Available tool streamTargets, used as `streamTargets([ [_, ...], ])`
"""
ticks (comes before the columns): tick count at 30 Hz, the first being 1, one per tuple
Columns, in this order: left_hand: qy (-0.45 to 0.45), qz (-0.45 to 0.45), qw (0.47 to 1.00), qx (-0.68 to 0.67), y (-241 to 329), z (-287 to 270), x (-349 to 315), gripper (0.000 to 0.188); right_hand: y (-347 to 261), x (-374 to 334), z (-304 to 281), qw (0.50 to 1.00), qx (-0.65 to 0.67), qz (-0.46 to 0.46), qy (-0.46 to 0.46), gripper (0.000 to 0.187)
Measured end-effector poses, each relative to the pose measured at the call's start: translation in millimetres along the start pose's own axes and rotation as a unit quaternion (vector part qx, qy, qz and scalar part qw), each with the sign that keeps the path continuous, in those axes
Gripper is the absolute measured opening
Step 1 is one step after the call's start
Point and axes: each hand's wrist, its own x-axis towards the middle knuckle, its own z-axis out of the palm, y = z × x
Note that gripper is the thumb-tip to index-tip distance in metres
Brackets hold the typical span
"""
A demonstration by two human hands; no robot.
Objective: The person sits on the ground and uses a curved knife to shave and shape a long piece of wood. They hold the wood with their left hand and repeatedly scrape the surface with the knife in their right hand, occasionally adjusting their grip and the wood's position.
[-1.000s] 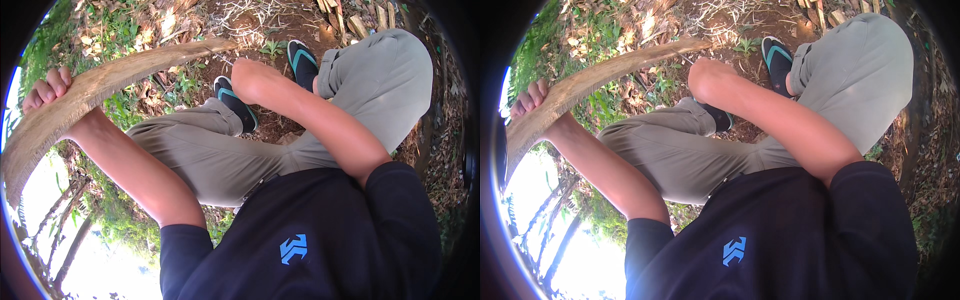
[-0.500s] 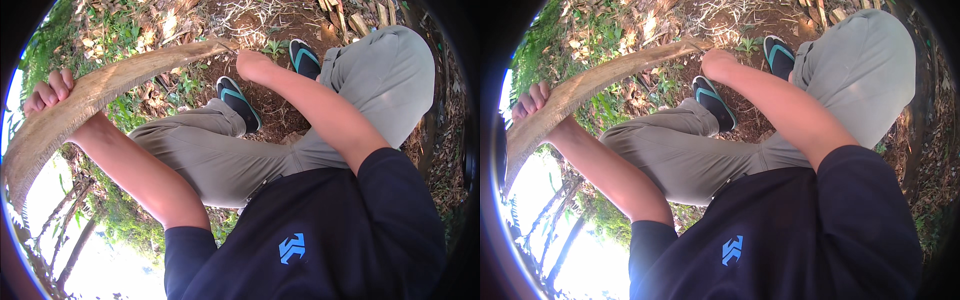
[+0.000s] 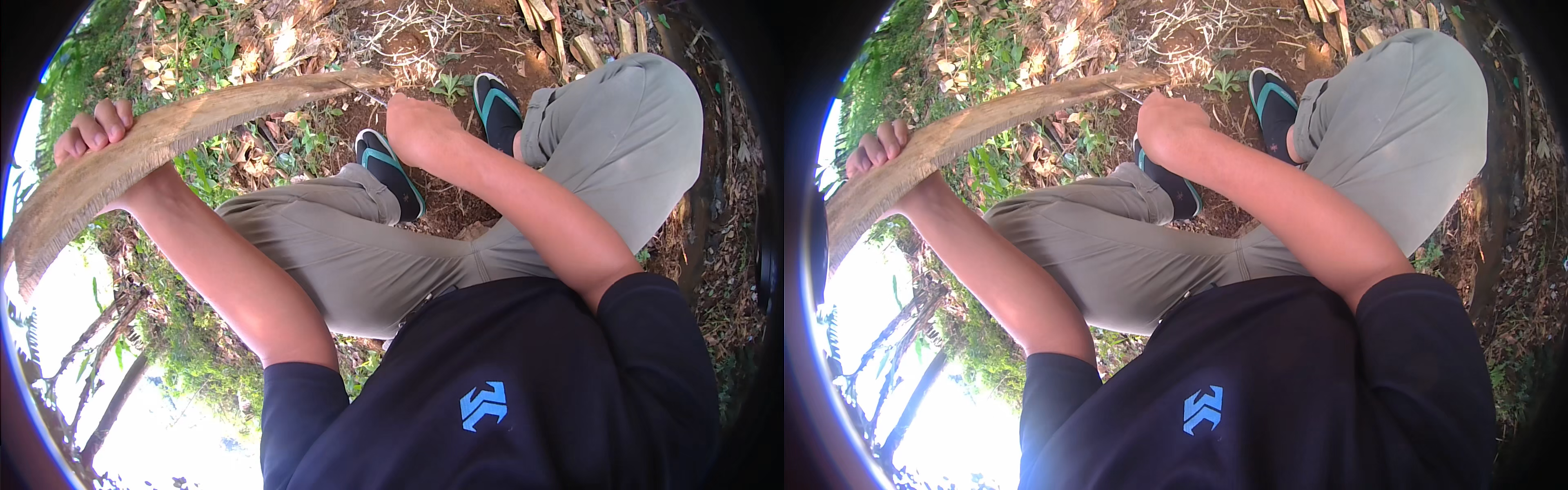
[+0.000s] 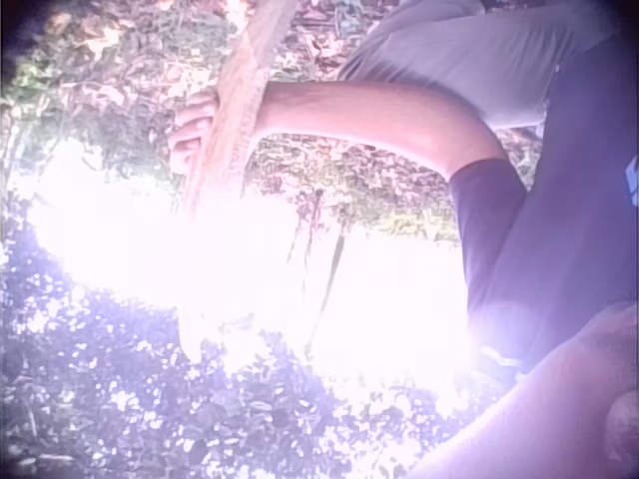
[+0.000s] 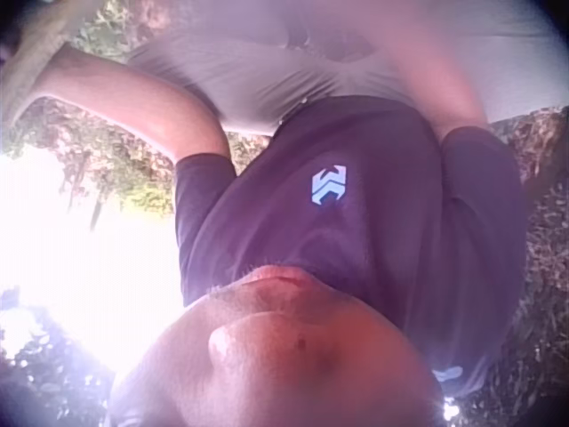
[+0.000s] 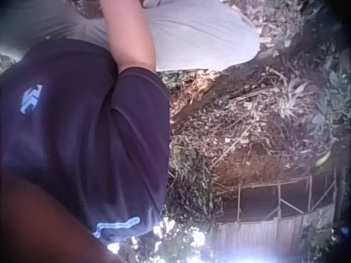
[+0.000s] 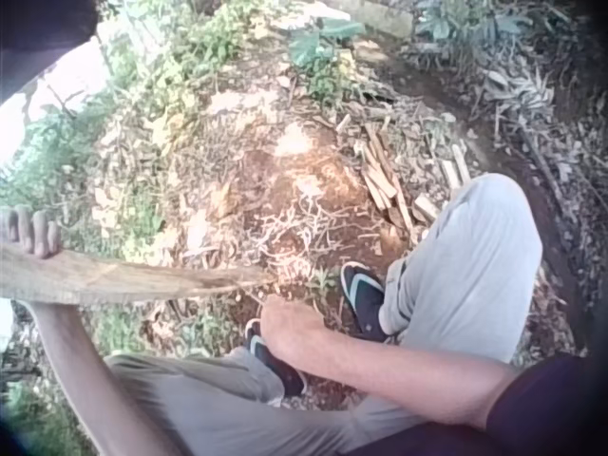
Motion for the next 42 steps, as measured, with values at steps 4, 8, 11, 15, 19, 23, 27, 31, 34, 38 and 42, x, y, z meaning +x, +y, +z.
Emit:
streamTargets([
  [4,-0.029,-0.011,1.000,-0.002,1.6,-8.8,5.6,0.036,4.1,9.3,8.0,1.000,-0.028,-0.004,-0.012,0.029],
  [8,-0.038,-0.055,0.998,-0.017,2.5,-25.5,13.3,0.036,-7.1,30.3,2.6,0.981,-0.138,-0.006,-0.133,0.032],
  [11,0.005,-0.060,0.998,-0.018,2.1,-26.6,14.9,0.035,-10.5,56.0,8.8,0.940,-0.270,-0.079,-0.191,0.029],
  [15,0.060,-0.051,0.997,-0.008,3.0,-30.2,18.2,0.035,-11.6,56.3,26.8,0.992,-0.104,0.029,-0.069,0.028],
  [19,0.099,-0.029,0.995,-0.004,1.6,-19.1,11.6,0.033,-9.2,65.0,28.7,0.999,-0.043,0.016,0.000,0.032],
  [23,0.032,-0.018,0.999,-0.002,1.0,-9.8,8.1,0.032,16.4,92.8,17.4,0.993,-0.082,0.040,-0.073,0.030],
  [27,0.011,-0.012,0.999,-0.033,2.7,-16.5,2.1,0.030,26.7,59.0,18.6,0.996,-0.058,0.022,-0.068,0.031],
  [31,0.021,-0.012,0.999,-0.039,1.4,-13.6,2.6,0.027,10.8,5.9,7.3,1.000,-0.006,-0.002,-0.031,0.032],
  [34,0.008,-0.017,0.999,-0.033,2.0,-12.5,3.5,0.027,0.5,-4.1,3.2,0.999,0.002,-0.018,-0.029,0.030],
  [38,-0.009,-0.019,0.999,-0.043,1.8,-11.6,4.0,0.028,-4.6,5.5,-3.5,0.993,-0.071,-0.038,-0.091,0.033],
  [42,-0.026,-0.031,0.998,-0.049,-1.7,-13.3,7.6,0.029,-9.3,32.4,1.8,0.976,-0.176,0.002,-0.125,0.032],
])
